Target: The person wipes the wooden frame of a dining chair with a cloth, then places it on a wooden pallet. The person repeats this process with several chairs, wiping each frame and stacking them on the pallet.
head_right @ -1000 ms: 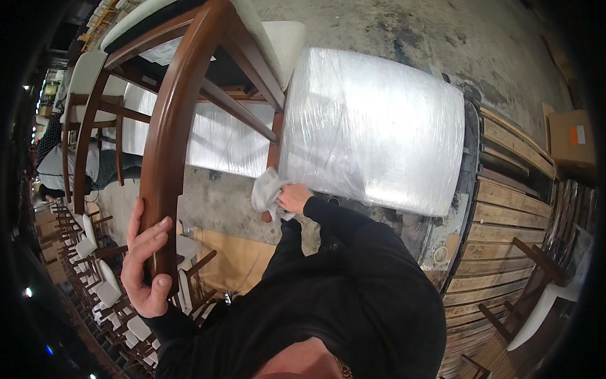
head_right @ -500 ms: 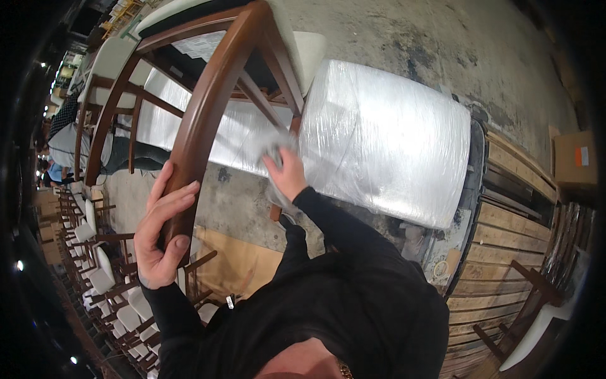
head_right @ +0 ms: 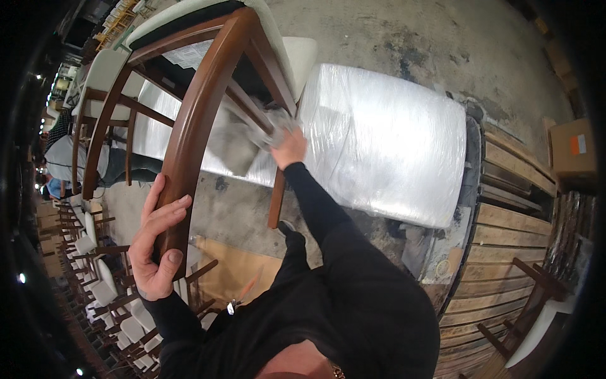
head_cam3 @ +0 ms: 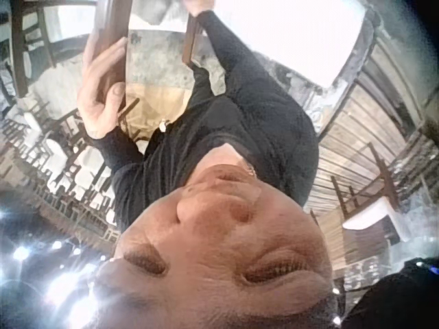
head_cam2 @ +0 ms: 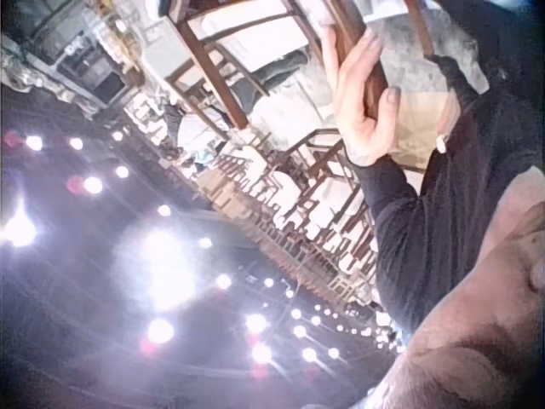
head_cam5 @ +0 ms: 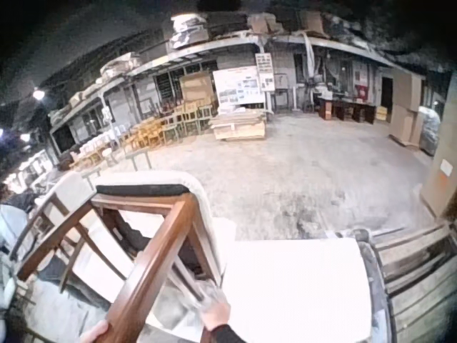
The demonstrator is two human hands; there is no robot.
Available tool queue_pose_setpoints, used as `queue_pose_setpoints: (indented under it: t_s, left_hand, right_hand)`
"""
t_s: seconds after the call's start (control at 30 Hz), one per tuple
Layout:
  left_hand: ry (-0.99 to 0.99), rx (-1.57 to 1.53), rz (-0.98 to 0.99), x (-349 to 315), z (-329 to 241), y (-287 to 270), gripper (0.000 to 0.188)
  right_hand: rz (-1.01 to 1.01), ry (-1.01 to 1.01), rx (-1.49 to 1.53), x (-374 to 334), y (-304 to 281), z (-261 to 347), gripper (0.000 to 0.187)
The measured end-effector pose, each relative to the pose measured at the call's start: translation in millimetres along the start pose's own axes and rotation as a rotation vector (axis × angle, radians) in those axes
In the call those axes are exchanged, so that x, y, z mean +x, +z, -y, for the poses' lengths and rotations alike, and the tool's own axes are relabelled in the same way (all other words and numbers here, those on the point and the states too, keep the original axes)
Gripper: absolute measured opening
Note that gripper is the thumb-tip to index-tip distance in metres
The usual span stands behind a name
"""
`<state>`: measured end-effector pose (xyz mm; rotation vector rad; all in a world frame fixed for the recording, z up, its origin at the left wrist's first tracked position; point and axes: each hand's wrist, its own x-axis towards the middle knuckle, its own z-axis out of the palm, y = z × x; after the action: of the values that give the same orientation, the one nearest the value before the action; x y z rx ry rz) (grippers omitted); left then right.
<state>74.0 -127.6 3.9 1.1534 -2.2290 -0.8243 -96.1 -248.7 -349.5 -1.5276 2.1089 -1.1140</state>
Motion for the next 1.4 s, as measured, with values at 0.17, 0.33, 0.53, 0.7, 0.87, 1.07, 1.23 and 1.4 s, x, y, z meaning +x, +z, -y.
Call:
queue_pose_setpoints:
  t_s: [0.17,0.33,0.53,0.7,0.87,1.07,1.23,1.4]
  left_hand:
    - [-0.024,-0.012,0.004,-5.1,-0.5,-1.0,0.044]
    - [-0.009,-0.038,-0.020,-7.0,5.3,0.4,0.042]
    - [0.075,-0.056,0.038,1.4,3.4,-5.3,0.045]
    - [0.066,-0.112,0.117,-1.3,9.3,-16.8,0.046]
    - [0.224,-0.099,0.180,-3.4,23.1,-21.7,0.042]
    - [0.402,-0.345,0.179,-20.0,89.6,-58.3,0.055]
    - [0.310,0.725,-0.465,-27.9,209.2,-232.4,0.050]
    - [-0.263,0.414,0.022,-8.2,281.6,-307.5,0.065]
  right_hand:
    - [0.434,0.212,-0.053,-8.8,15.2,-33.5,0.065]
    - [-0.151,-0.230,0.295,46.7,-14.8,49.5,0.067]
    - [0.154,-0.022,0.770,66.3,-51.2,16.8,0.036]
    - [-0.365,0.002,0.818,107.9,-5.6,4.5,0.052]
    - [-0.312,-0.014,-0.028,118.0,41.6,-14.3,0.033]
    - [0.403,0.207,-0.264,-59.3,43.9,-108.4,0.031]
    - [0.508,0.523,-0.380,-185.8,53.3,-38.4,0.041]
    - [-0.078,0.583,0.510,-150.7,44.4,86.5,0.033]
